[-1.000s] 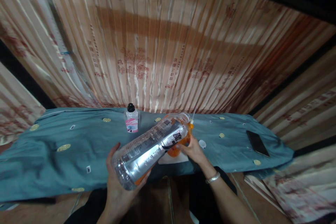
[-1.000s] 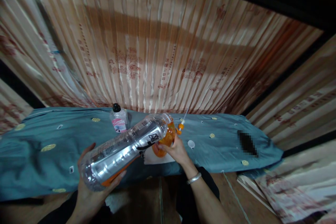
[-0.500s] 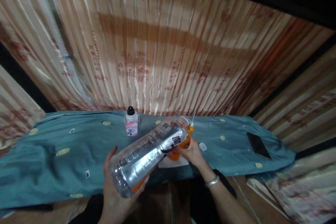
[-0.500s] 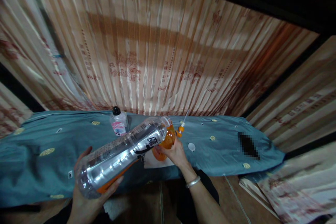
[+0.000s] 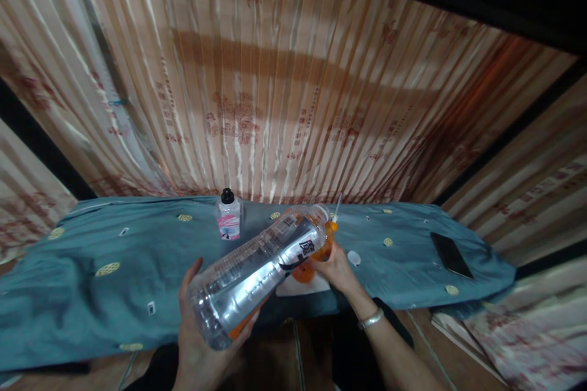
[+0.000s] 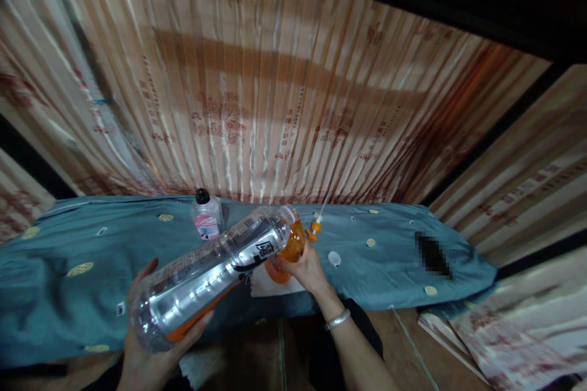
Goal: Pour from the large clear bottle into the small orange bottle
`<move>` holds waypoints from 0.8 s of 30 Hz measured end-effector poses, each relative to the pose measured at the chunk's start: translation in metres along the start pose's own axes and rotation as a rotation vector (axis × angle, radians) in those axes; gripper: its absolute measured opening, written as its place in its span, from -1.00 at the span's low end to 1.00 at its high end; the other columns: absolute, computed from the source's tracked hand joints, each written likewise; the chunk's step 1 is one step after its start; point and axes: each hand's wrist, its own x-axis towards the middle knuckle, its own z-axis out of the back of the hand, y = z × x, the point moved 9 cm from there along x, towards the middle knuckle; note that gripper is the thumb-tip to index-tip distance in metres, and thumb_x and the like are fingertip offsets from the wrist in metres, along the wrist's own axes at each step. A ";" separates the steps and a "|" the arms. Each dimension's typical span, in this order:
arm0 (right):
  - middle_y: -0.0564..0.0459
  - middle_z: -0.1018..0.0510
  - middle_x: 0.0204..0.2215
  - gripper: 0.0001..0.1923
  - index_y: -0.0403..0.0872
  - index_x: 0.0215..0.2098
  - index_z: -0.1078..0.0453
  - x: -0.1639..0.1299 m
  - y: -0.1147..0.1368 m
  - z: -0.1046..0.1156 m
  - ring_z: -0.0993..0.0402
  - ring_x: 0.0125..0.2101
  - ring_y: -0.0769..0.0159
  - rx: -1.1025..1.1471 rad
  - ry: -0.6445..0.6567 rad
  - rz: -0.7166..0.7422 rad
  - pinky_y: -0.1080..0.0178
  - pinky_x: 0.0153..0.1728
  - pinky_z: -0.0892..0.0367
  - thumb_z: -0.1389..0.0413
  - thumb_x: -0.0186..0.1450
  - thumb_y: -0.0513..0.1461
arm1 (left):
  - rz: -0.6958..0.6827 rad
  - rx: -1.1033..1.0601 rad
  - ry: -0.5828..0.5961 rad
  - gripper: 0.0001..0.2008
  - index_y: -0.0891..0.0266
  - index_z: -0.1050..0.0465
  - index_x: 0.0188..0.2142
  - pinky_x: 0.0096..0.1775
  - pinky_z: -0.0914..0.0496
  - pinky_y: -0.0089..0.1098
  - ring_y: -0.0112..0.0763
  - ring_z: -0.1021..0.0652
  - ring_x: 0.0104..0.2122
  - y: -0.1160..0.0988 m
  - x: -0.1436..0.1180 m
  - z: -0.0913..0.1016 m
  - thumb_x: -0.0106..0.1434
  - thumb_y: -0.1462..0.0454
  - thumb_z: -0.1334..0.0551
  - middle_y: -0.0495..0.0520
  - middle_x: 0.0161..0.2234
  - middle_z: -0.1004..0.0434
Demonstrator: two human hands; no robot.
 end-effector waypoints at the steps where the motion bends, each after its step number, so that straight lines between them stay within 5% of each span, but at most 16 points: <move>1: -0.07 -0.63 -0.16 -0.35 -0.06 -0.08 -0.39 0.000 0.001 -0.001 -0.56 -0.12 -0.01 0.018 0.009 -0.003 -0.01 -0.06 -0.45 -0.41 -0.09 -0.03 | -0.005 -0.007 0.004 -0.06 -0.10 -0.09 0.22 0.15 -0.24 0.27 0.04 -0.39 0.05 0.000 0.000 0.000 -0.14 -0.02 -0.42 0.08 0.18 -0.21; 5: -0.06 -0.63 -0.14 -0.34 -0.05 -0.05 -0.38 -0.001 0.003 -0.004 -0.56 -0.10 0.02 0.054 0.040 -0.023 0.03 -0.04 -0.45 -0.41 -0.07 -0.04 | -0.047 -0.019 0.018 -0.03 0.02 -0.08 0.24 0.00 -0.45 0.09 -0.08 -0.49 -0.09 -0.003 0.002 -0.002 -0.15 0.00 -0.43 0.11 0.00 -0.35; 12: -0.05 -0.62 -0.09 -0.32 -0.03 -0.04 -0.36 0.000 0.004 -0.007 -0.56 -0.07 0.03 0.114 0.069 -0.049 0.02 0.00 -0.44 -0.42 -0.10 -0.08 | 0.006 -0.014 -0.027 0.02 -0.03 -0.11 0.23 0.10 -0.27 0.30 0.09 -0.43 -0.01 0.009 0.002 0.000 -0.22 -0.07 -0.43 0.13 0.07 -0.30; 18: -0.08 -0.60 -0.07 -0.30 -0.04 -0.02 -0.33 0.000 -0.002 -0.008 -0.54 -0.04 0.02 0.154 0.056 -0.046 0.00 0.03 -0.41 -0.42 -0.09 -0.09 | -0.008 -0.077 0.046 -0.02 0.03 -0.04 0.25 0.06 -0.40 0.07 -0.15 -0.51 -0.09 -0.011 0.001 -0.004 -0.12 0.02 -0.42 0.06 -0.05 -0.40; 24: -0.07 -0.63 -0.16 -0.33 -0.07 -0.09 -0.36 -0.002 -0.007 -0.005 -0.58 -0.12 0.02 0.145 0.045 -0.064 0.02 -0.04 -0.46 -0.43 -0.11 -0.07 | -0.017 -0.128 0.055 -0.04 -0.06 -0.07 0.23 -0.07 -0.51 -0.04 -0.19 -0.57 -0.19 -0.008 0.002 -0.006 -0.14 0.08 -0.44 -0.01 -0.13 -0.49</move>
